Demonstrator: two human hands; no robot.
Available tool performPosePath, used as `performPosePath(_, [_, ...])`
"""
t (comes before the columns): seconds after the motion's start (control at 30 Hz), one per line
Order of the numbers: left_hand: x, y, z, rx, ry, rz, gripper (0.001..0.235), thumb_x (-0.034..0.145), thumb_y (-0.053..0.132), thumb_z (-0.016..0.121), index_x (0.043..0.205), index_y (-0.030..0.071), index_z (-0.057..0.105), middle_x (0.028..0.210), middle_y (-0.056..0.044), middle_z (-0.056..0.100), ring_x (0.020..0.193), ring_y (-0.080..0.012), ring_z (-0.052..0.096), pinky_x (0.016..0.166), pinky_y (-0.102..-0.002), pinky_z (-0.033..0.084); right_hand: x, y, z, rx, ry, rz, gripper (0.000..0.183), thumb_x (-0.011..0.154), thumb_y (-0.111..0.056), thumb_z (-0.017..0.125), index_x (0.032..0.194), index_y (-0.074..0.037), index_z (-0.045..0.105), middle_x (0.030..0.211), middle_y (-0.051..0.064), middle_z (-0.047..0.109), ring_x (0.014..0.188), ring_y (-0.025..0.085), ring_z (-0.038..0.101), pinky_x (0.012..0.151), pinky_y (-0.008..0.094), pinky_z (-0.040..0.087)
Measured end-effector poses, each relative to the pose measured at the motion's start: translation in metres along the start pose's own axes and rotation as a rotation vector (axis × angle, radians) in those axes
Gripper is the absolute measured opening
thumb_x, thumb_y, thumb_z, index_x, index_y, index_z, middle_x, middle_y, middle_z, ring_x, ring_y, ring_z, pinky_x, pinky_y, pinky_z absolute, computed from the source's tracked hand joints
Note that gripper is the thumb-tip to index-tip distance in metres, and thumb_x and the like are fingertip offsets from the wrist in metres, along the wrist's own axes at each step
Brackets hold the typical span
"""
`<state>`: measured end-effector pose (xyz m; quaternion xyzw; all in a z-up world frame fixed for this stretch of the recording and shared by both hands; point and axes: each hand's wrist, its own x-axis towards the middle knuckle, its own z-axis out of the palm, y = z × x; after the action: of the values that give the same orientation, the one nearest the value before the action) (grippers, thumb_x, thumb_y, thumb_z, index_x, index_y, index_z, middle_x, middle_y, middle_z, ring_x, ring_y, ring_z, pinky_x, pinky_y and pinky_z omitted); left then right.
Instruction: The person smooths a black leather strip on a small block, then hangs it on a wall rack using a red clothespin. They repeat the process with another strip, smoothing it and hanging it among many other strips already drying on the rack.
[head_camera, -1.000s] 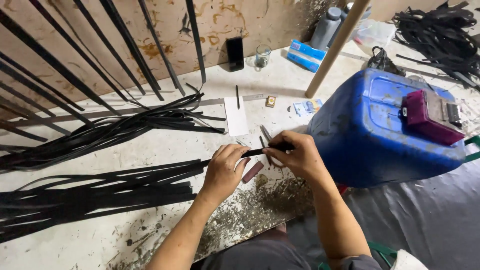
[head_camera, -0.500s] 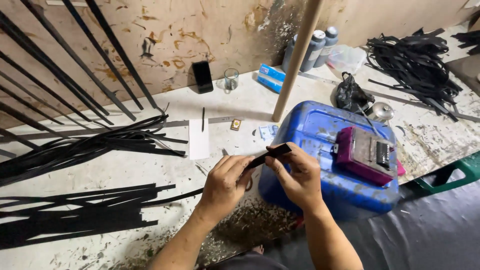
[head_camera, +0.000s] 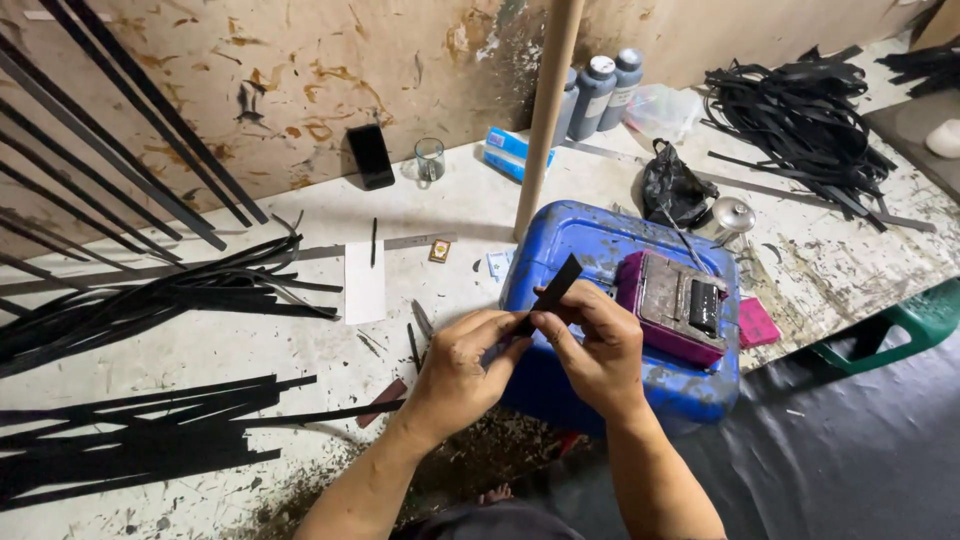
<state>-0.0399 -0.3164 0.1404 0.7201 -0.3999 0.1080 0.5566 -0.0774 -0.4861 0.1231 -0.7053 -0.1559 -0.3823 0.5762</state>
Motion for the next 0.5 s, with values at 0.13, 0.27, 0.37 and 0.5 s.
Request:
performPosePath(0.13, [0.008,0.009,-0.003,-0.141,0.001,-0.072,0.016,0.087,0.0,0.076,0.102,0.005,0.079,0.086,-0.011,0.078,0.08,-0.028,0.077,0.067,-0.035,0.061,-0.002,-0.005,-0.005,-0.013,-0.017,0.032,0.008,0.088,0.004,0.076,0.095,0.008,0.074,0.083,0.017,0.071,0.063,0.018,0.067,0.055,0.03,0.06])
performPosePath(0.27, [0.011,0.006,-0.003,-0.371,-0.013,-0.188,0.016,0.09,0.0,0.073,0.105,-0.001,0.079,0.092,-0.016,0.08,0.09,-0.0223,0.076,0.075,-0.035,0.063,0.001,-0.011,-0.007,-0.021,-0.029,0.104,0.015,0.091,0.002,0.073,0.103,0.011,0.072,0.089,0.02,0.073,0.073,0.021,0.072,0.061,0.034,0.062])
performPosePath(0.37, [0.016,0.01,-0.001,-0.514,0.008,-0.249,0.016,0.093,0.001,0.071,0.107,-0.004,0.077,0.095,-0.018,0.08,0.093,-0.017,0.071,0.079,-0.036,0.062,-0.005,-0.015,-0.008,-0.004,-0.054,0.165,0.018,0.091,0.001,0.073,0.106,0.011,0.072,0.088,0.018,0.074,0.077,0.019,0.071,0.065,0.037,0.063])
performPosePath(0.5, [0.024,0.009,-0.001,-0.659,0.057,-0.274,0.016,0.097,0.001,0.066,0.108,-0.007,0.075,0.099,-0.018,0.079,0.096,-0.0143,0.065,0.085,-0.036,0.061,-0.03,0.008,-0.017,0.062,-0.092,0.31,0.019,0.088,0.0,0.076,0.105,0.008,0.072,0.071,0.011,0.068,0.071,0.012,0.062,0.061,0.032,0.059])
